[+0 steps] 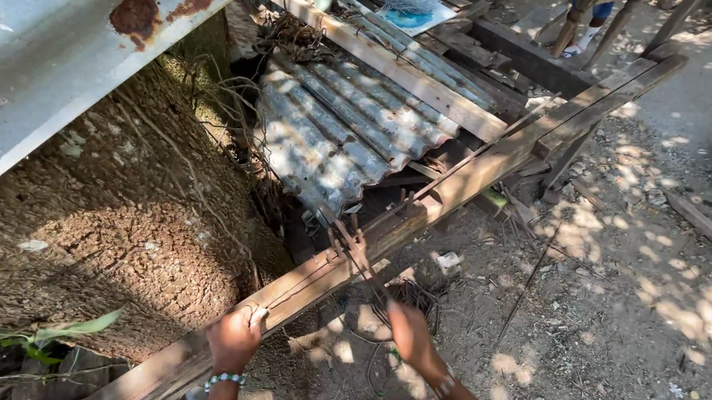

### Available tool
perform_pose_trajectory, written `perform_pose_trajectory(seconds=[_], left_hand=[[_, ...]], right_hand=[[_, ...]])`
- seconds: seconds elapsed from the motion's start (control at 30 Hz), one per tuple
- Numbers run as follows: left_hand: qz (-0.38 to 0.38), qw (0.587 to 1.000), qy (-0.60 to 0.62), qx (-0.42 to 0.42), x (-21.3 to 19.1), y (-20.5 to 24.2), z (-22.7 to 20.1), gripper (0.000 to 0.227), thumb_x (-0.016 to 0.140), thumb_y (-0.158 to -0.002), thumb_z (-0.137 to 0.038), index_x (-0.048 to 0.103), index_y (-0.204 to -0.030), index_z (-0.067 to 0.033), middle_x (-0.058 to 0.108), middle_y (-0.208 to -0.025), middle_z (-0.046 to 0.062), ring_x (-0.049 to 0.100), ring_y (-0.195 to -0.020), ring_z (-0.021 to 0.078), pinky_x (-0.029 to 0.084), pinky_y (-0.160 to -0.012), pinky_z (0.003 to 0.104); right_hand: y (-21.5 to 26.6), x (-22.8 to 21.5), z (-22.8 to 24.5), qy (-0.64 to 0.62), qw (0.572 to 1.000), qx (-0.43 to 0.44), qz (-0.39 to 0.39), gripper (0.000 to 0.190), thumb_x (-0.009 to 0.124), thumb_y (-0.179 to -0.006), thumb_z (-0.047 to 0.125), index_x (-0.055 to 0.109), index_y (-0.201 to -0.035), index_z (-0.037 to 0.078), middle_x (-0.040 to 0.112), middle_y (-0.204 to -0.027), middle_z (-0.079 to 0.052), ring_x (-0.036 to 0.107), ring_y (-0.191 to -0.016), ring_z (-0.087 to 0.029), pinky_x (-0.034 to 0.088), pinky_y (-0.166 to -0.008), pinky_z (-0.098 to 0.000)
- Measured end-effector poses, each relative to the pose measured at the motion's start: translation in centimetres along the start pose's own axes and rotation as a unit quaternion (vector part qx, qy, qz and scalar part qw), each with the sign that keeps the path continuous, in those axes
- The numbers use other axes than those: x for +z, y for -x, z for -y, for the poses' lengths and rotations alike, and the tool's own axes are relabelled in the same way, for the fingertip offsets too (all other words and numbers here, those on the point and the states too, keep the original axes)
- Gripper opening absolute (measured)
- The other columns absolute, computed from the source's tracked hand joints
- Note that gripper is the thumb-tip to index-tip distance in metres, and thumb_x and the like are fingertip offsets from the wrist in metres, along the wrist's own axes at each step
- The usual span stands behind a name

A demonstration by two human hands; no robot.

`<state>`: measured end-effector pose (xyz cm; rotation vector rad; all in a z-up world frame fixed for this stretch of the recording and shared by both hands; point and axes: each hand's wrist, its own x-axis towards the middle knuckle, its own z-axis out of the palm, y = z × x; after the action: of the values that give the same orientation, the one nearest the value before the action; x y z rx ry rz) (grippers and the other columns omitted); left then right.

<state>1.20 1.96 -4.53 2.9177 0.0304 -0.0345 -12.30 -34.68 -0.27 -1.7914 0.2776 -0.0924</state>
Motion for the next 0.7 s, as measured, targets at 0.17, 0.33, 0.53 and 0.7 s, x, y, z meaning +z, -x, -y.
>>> perform_pose_trajectory(seconds=[0.17,0.33,0.53,0.7], left_hand=[[-0.139,0.983,0.038,0.110,0.7,0.4,-0.1,0.016,0.065,-0.093,-0.038,0.075,-0.090,-0.0255,0.070,-0.066,-0.002,0.064,-0.052,0.0151,0.051,-0.045,0.029],[-0.235,0.940,0.064,0.240,-2.4,1.3,-1.8,0.026,0.060,-0.099,-0.031,0.074,-0.079,-0.0223,0.072,-0.071,-0.002,0.063,-0.052,0.0200,0.044,-0.045,0.034],[-0.055,0.997,-0.019,0.043,-3.4,1.4,-3.3,0.044,0.057,-0.094,-0.054,0.075,-0.079,-0.0173,0.078,-0.078,0.005,0.077,-0.080,0.0308,0.064,-0.079,0.046],[-0.084,0.995,-0.026,0.052,0.6,0.4,0.2,0.042,0.058,-0.094,-0.054,0.074,-0.073,-0.0209,0.075,-0.071,0.004,0.077,-0.075,0.0308,0.064,-0.076,0.046]], right_hand=[[6.6,-3.8,-3.9,0.022,0.998,-0.023,-0.059,0.055,0.047,-0.100,0.048,0.043,-0.055,0.018,0.040,-0.052,0.002,0.038,-0.051,-0.014,0.028,-0.053,-0.0407],[-2.2,0.2,-2.2,0.317,0.920,-0.231,0.017,0.068,0.027,-0.092,0.078,0.056,-0.098,0.017,0.052,-0.065,0.002,0.052,-0.054,-0.014,0.039,-0.051,-0.0367],[-7.0,2.2,3.3,-0.059,0.991,-0.119,-0.023,0.066,0.044,-0.112,0.037,0.047,-0.051,0.013,0.039,-0.040,-0.003,0.029,-0.039,-0.013,0.031,-0.050,-0.0334],[-5.3,5.5,-18.7,0.489,0.867,-0.078,0.049,0.055,0.055,-0.105,0.031,0.054,-0.050,0.030,0.052,-0.042,0.012,0.050,-0.043,-0.007,0.039,-0.062,-0.0308]])
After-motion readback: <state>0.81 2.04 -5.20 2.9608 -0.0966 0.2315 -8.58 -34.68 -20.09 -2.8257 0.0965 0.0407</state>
